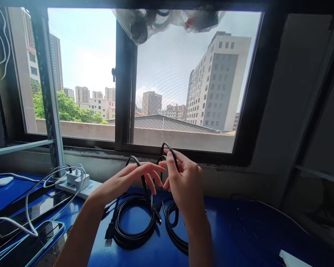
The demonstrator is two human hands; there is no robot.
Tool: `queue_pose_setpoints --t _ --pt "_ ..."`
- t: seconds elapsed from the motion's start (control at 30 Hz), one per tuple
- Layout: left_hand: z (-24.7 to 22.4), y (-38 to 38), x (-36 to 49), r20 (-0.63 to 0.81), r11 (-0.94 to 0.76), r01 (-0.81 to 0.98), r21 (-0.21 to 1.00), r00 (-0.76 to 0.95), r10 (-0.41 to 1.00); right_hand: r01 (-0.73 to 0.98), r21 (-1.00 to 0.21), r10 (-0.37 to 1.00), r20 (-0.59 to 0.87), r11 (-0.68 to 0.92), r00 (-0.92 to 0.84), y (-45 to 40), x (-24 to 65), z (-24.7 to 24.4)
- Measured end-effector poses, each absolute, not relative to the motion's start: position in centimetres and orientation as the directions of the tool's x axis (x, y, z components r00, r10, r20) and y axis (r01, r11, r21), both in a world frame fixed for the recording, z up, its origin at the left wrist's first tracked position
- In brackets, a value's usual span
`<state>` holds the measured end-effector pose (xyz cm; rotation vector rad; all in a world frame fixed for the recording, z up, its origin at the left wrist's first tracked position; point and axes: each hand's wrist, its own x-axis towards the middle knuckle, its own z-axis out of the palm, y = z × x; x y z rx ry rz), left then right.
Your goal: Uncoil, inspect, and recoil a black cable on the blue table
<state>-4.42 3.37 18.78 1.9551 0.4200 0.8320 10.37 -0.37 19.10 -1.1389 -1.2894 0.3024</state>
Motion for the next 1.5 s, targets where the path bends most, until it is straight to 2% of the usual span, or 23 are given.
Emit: queue_pose_setpoints --t 0.07,0.13,0.3,0.37,0.6,0.7,0.87,1.1,1.27,1.5 --pt "18.8 3.8 -4.9 0.452 -0.472 -0.153 0.868 0.638 0.624 0.410 -0.793 0.742 0.588 0.450 0.323 -0.5 10.5 19.2" --pt "18.7 4.3 -5.5 0.473 -0.453 -0.190 0.871 0.573 0.670 0.397 -0.798 0.768 0.576 0.454 0.280 -0.7 10.6 19.3" --pt "18.8 4.5 -6.5 0.351 -0.454 0.048 0.890 0.562 0.749 0.287 -0.812 0.839 0.543 0.509 0.048 -0.8 9.8 19.0" --pt "18.9 4.3 -6.5 0.320 -0.426 0.064 0.902 0.564 0.761 0.274 -0.807 0.837 0.547 0.523 0.014 -0.7 9.4 18.8" --pt "19.1 4.0 -6.5 0.269 -0.222 -0.153 0.963 0.595 0.757 0.284 -0.780 0.816 0.577 0.558 -0.018 -0.4 9.0 18.6" --pt "19.1 3.8 -6.2 0.308 -0.205 -0.240 0.949 0.565 0.765 0.261 -0.786 0.806 0.590 0.561 0.046 -0.1 9.0 18.5" --pt "19.4 3.3 -5.1 0.342 -0.187 -0.359 0.914 0.439 0.831 0.166 -0.831 0.768 0.555 0.531 0.320 0.8 9.3 18.5" --pt "20.1 4.1 -6.2 0.307 -0.215 -0.401 0.891 0.181 0.934 0.239 -0.824 0.715 0.565 0.514 0.411 0.3 11.5 19.2" --pt "20.1 4.0 -6.6 0.285 -0.182 -0.358 0.916 0.259 0.923 0.264 -0.828 0.789 0.555 0.495 0.262 -0.4 11.0 19.4" --pt "18.0 4.6 -4.0 0.357 -0.303 -0.196 0.933 0.368 0.859 0.291 -0.770 0.817 0.571 0.568 -0.086 -0.7 8.4 18.7"
